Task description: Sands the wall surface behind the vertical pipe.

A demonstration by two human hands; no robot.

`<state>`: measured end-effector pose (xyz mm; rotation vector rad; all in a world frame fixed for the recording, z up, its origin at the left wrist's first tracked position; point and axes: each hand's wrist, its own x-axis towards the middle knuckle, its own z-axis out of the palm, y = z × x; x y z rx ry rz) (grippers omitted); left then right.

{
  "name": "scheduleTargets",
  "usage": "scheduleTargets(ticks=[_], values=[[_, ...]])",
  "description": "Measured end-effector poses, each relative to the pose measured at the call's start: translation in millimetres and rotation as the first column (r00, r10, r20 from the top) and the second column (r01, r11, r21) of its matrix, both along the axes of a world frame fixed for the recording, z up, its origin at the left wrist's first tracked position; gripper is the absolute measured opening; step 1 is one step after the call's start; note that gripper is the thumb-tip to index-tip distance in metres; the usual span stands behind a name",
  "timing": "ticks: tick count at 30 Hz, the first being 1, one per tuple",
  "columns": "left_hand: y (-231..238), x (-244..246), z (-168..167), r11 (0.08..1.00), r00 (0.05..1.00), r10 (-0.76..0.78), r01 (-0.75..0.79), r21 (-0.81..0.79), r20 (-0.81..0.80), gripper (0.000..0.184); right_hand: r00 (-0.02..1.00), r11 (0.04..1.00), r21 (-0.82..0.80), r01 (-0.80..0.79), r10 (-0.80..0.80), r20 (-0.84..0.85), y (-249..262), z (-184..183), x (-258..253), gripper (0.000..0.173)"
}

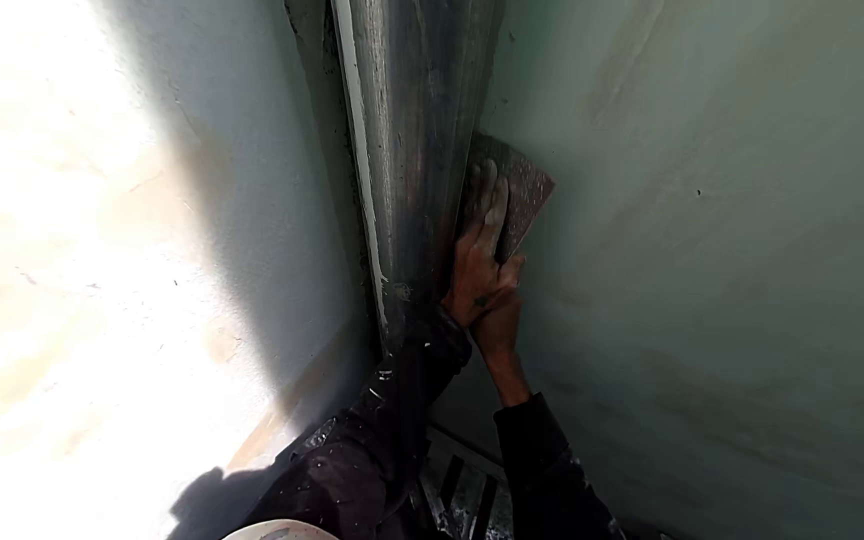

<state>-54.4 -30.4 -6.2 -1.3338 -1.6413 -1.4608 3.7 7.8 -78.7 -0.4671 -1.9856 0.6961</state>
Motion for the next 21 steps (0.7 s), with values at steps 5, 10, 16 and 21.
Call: scheduleTargets(ticks=[5,10,16,21], values=[[7,-2,-62,0.996,0.992,0.09,-0.09,-0.001,0.092,0.07,1.0,0.999,0.039,0.015,-0.015,-0.002,-2,-30,9,0.025],[4,-1,-1,0.999,0.999,-0.032,0.032,0.038,0.0,0.074,1.0,1.0,0.012,-0.006,0.007,-0.003,5,1,0,0.025],[9,-1,-68,0.995,0.989,0.093,-0.097,0.026,0.114,0.069,1.0,0.998,0.065,-0.008,0.006,0.022,5,-30,13,0.025],[6,1,-42,1.0,0.999,-0.008,0.008,-0.005,0.043,0.074,0.996,0.997,-0.073,0.007,0.0,0.089,1,-32,5,0.034]])
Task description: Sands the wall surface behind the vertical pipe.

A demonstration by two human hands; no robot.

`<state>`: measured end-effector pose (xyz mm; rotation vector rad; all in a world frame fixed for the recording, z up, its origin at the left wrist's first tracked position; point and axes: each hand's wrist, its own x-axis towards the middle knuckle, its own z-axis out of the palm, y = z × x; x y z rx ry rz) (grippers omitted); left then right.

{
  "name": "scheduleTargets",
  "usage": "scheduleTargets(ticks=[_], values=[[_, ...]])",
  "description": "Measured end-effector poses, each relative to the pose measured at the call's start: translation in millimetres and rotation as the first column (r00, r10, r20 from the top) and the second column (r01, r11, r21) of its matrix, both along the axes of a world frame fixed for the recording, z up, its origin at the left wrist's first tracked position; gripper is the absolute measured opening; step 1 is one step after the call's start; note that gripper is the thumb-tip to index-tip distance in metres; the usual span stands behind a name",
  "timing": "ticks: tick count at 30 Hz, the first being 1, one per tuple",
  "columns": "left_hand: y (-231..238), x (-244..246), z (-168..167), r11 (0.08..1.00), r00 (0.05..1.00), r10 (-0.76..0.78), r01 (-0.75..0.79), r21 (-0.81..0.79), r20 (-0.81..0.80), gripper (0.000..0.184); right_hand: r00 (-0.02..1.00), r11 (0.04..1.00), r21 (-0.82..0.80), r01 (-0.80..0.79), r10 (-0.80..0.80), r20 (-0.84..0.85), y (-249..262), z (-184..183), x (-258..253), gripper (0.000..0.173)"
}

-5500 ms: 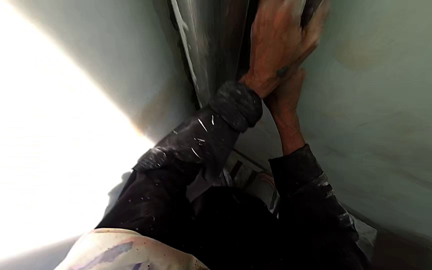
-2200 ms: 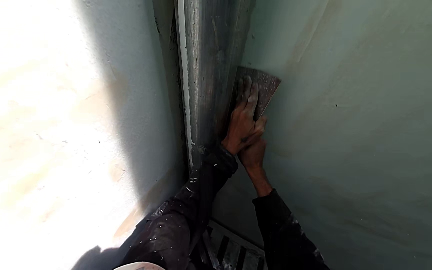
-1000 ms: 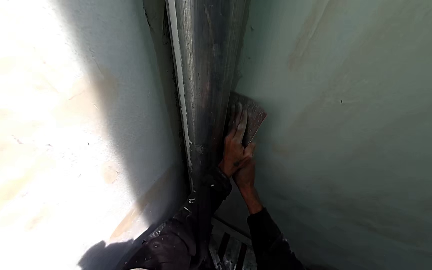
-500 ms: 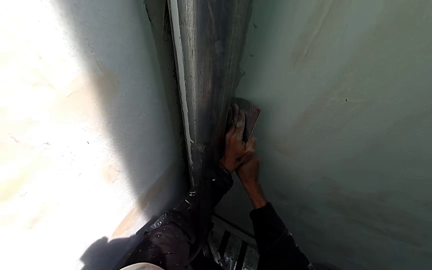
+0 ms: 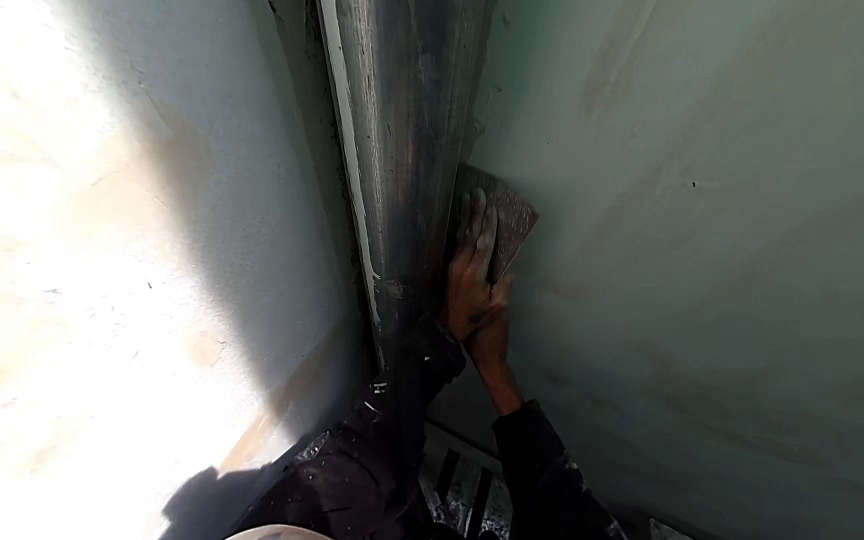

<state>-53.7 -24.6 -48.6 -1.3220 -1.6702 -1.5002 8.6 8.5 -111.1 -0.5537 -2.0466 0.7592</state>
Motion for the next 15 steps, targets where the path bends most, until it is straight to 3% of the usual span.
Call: scheduleTargets(ticks=[2,3,4,6,8,9,12,13,15], values=[[1,1,-62,0.999,0.999,0.018,-0.017,-0.028,0.041,0.069,0.996,0.997,-0.08,0.001,0.007,0.093,-9,-40,13,0.038],[4,1,-71,0.998,0.997,0.06,-0.059,-0.017,0.056,0.067,0.998,0.999,-0.049,-0.001,0.004,0.059,-8,-41,16,0.032],[7,0,-60,0.995,0.993,0.1,-0.101,0.003,0.057,0.067,1.0,1.0,0.015,-0.01,0.01,0.016,-3,-27,15,0.027],[6,-1,-6,0.994,0.993,0.107,-0.108,0.022,0.048,0.071,0.997,0.995,0.097,-0.036,0.043,-0.062,6,18,7,0.023],[5,-2,31,0.997,0.997,0.072,-0.072,0.035,0.011,0.075,0.993,0.995,0.083,-0.053,0.062,-0.102,11,36,-2,0.022],[4,-2,24,0.999,0.999,0.047,-0.047,0.027,0.0,0.076,0.994,0.997,0.061,-0.051,0.056,-0.095,9,22,-1,0.023],[0,2,-58,0.999,0.997,0.046,-0.045,-0.025,0.064,0.07,0.999,0.998,-0.054,-0.04,0.042,0.032,-6,-43,15,0.028],[0,2,-71,0.997,0.993,0.075,-0.073,-0.029,0.086,0.068,0.998,0.998,-0.041,-0.041,0.042,0.037,-7,-48,18,0.027],[3,0,-45,0.993,0.989,0.117,-0.116,-0.01,0.093,0.069,0.998,0.997,0.068,-0.04,0.042,-0.037,-1,-19,12,0.026]])
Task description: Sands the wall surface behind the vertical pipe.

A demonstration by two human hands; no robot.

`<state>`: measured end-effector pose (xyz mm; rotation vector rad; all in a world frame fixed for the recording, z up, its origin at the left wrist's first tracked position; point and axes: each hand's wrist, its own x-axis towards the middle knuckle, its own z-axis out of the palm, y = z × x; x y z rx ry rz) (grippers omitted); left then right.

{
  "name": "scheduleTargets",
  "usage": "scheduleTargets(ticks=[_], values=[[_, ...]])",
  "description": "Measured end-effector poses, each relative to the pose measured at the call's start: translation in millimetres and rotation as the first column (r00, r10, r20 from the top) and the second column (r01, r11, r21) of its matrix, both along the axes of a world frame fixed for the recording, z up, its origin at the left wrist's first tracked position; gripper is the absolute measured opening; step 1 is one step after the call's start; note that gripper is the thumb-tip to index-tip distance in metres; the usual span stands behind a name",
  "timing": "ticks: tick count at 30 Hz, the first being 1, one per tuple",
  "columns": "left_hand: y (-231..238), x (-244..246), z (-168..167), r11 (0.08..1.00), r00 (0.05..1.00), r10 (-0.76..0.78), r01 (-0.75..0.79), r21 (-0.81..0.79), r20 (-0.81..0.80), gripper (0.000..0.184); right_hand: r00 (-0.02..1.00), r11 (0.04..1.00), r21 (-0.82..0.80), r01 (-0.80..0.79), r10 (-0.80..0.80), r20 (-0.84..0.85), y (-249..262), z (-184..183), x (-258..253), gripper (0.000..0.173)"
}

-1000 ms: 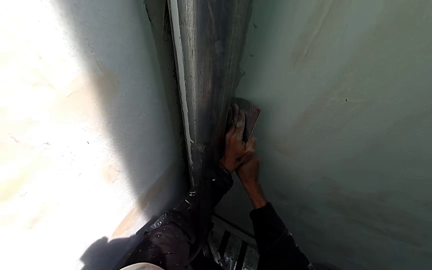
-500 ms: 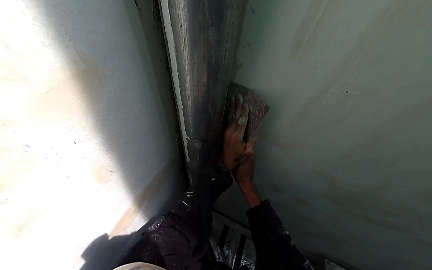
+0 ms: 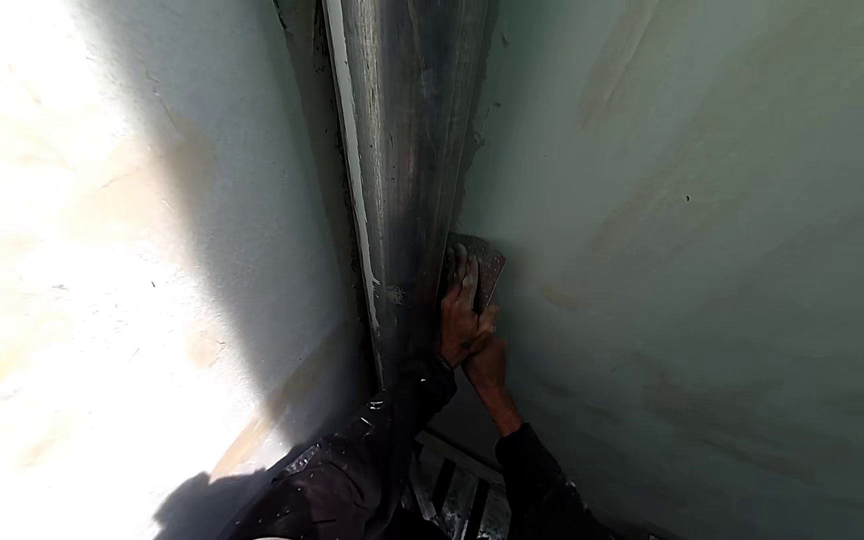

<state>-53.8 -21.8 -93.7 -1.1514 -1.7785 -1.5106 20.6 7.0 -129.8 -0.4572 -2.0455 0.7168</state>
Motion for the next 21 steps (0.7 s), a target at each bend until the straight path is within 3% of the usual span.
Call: scheduleTargets(ticks=[3,5,8,10,12,14,16,17,19,21], values=[[1,-5,68,0.998,0.996,-0.044,0.046,0.033,-0.074,0.075,0.994,0.998,0.06,-0.009,0.015,-0.105,10,50,-16,0.023],[-3,-4,49,0.995,0.992,-0.093,0.094,0.014,-0.09,0.076,0.998,1.0,0.007,0.008,-0.008,-0.056,4,22,-14,0.025],[-4,0,-32,0.997,0.997,-0.075,0.075,-0.007,-0.02,0.068,0.996,0.993,-0.113,0.013,-0.003,0.094,-10,-35,4,0.028],[1,-3,-17,0.999,1.0,-0.03,0.03,0.03,-0.004,0.067,0.999,0.999,-0.032,0.008,-0.007,0.036,-4,-13,1,0.025],[1,-5,37,0.998,0.998,-0.046,0.048,0.034,-0.041,0.073,0.998,0.998,0.066,0.015,-0.011,-0.065,7,30,-11,0.023],[-7,3,68,0.998,0.998,-0.064,0.064,-0.023,-0.023,0.068,0.998,1.0,0.023,0.019,-0.017,-0.06,8,39,-16,0.024],[-18,20,48,0.991,0.991,-0.012,0.029,-0.13,0.13,0.042,0.998,0.992,-0.122,0.018,-0.01,0.068,-2,3,-10,0.035],[-21,23,27,0.985,0.985,-0.01,0.04,-0.169,0.17,0.038,0.994,0.985,-0.169,0.024,-0.005,0.112,-8,-18,-4,0.036],[-11,13,-8,0.999,0.997,-0.001,0.005,-0.053,0.074,0.045,0.998,0.992,-0.121,0.023,-0.015,0.069,-8,-28,1,0.029],[-6,1,11,1.0,1.0,-0.006,0.006,-0.016,0.013,0.064,1.0,1.0,0.007,0.005,-0.005,-0.017,-1,5,-3,0.026]])
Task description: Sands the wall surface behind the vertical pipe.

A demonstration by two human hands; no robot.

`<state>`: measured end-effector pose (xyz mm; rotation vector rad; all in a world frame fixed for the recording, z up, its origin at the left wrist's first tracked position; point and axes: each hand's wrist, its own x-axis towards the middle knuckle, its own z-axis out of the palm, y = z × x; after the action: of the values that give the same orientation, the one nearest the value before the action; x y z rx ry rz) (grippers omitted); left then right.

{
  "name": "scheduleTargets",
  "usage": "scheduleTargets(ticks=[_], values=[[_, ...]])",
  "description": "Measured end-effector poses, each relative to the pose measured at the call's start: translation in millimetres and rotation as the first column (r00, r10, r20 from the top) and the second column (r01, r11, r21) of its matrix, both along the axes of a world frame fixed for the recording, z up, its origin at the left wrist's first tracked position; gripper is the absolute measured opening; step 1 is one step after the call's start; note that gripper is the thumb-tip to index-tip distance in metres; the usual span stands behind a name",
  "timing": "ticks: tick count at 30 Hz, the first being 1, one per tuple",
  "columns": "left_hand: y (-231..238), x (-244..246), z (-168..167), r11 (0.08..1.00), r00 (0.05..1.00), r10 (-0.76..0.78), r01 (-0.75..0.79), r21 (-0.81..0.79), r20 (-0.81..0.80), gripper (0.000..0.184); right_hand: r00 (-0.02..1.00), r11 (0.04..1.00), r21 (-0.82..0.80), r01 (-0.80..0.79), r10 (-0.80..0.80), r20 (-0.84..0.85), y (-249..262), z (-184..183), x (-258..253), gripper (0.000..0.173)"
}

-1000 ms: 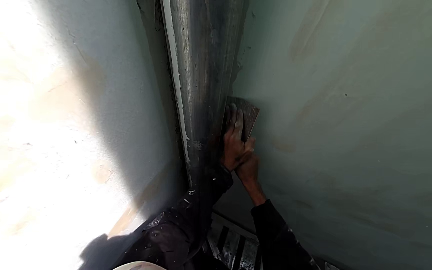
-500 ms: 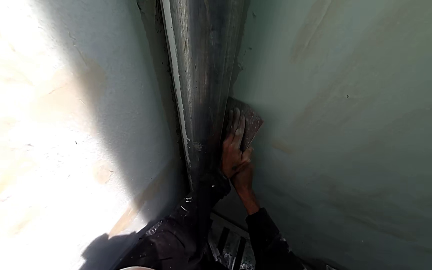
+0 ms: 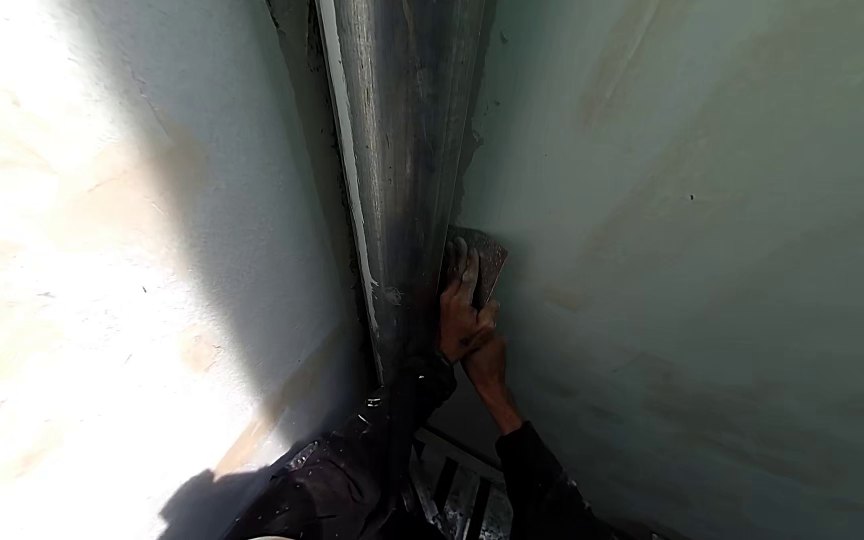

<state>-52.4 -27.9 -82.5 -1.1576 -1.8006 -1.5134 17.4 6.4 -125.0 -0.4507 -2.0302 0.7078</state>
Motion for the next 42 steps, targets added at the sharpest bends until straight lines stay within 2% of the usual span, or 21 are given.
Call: scheduleTargets(ticks=[3,4,6,8,9,11,13,15,18,19,21,23,24,27,29,32,34,36,39,40,42], values=[[-6,-2,52,0.998,0.997,-0.059,0.059,-0.01,-0.039,0.08,0.999,1.0,0.028,-0.014,0.015,-0.043,4,38,-9,0.023],[-6,-2,45,0.997,0.996,-0.079,0.079,-0.014,-0.048,0.08,1.0,1.0,-0.022,-0.009,0.009,-0.006,-1,30,-6,0.025],[-2,-2,-2,0.995,0.994,-0.097,0.097,-0.001,-0.053,0.074,0.994,0.987,-0.158,-0.009,0.026,0.105,-13,-1,7,0.031],[5,0,-33,0.999,0.999,-0.035,0.036,0.032,-0.038,0.066,0.997,0.993,-0.114,0.008,0.002,0.081,-11,-24,11,0.029],[8,-2,-23,0.999,0.999,-0.015,0.017,0.044,-0.036,0.065,0.999,0.999,-0.053,0.015,-0.013,0.03,-6,-16,6,0.028],[8,-5,24,0.999,0.998,-0.019,0.022,0.044,-0.066,0.071,0.998,0.999,0.045,0.014,-0.011,-0.068,6,24,-5,0.025],[5,-5,63,0.998,0.993,-0.049,0.052,0.03,-0.112,0.078,0.994,0.998,0.055,-0.001,0.007,-0.111,12,49,-14,0.023],[7,-5,47,0.994,0.988,-0.088,0.095,0.053,-0.129,0.076,0.997,1.0,-0.028,-0.007,0.005,-0.077,6,25,-10,0.025],[6,-2,-11,0.998,0.995,-0.06,0.062,0.032,-0.08,0.068,1.0,0.997,-0.082,-0.008,0.007,-0.004,-6,-16,3,0.028],[7,-5,-4,0.999,0.996,-0.037,0.039,0.031,-0.086,0.067,0.999,1.0,-0.028,-0.007,0.006,-0.037,-3,-7,0,0.027],[3,-8,44,0.999,0.992,-0.043,0.044,0.003,-0.114,0.072,0.99,0.997,0.075,-0.009,0.019,-0.143,4,34,-12,0.024],[1,-10,96,0.997,0.983,-0.08,0.081,0.003,-0.164,0.075,0.973,0.996,0.088,-0.016,0.036,-0.226,9,69,-26,0.022],[-1,-9,103,0.994,0.977,-0.107,0.108,-0.003,-0.185,0.077,0.973,0.998,0.062,-0.015,0.029,-0.23,8,69,-28,0.022],[-2,-14,45,0.98,0.959,-0.195,0.197,-0.012,-0.206,0.074,0.992,0.997,-0.075,-0.018,0.009,-0.123,-6,15,-18,0.031],[4,-16,24,0.983,0.967,-0.176,0.184,0.024,-0.185,0.068,0.992,0.998,-0.062,-0.017,0.009,-0.128,-5,5,-16,0.03],[10,-16,91,0.99,0.965,-0.099,0.12,0.075,-0.244,0.07,0.978,0.996,0.083,0.015,0.003,-0.207,10,71,-27,0.024],[9,-13,135,0.988,0.957,-0.113,0.137,0.071,-0.269,0.072,0.972,0.996,0.09,0.015,0.006,-0.234,16,103,-32,0.022],[6,-12,122,0.978,0.947,-0.171,0.198,0.073,-0.273,0.073,0.979,0.998,0.056,0.001,0.01,-0.204,12,82,-28,0.024],[6,-13,47,0.972,0.957,-0.201,0.222,0.08,-0.211,0.068,0.994,0.999,0.02,0.038,-0.036,-0.107,0,25,-14,0.028],[8,-14,41,0.975,0.963,-0.178,0.201,0.098,-0.201,0.066,0.993,0.997,0.053,0.05,-0.044,-0.113,2,26,-13,0.027],[11,-17,63,0.979,0.968,-0.139,0.166,0.119,-0.209,0.067,0.988,0.99,0.126,0.056,-0.037,-0.152,9,53,-17,0.026]])
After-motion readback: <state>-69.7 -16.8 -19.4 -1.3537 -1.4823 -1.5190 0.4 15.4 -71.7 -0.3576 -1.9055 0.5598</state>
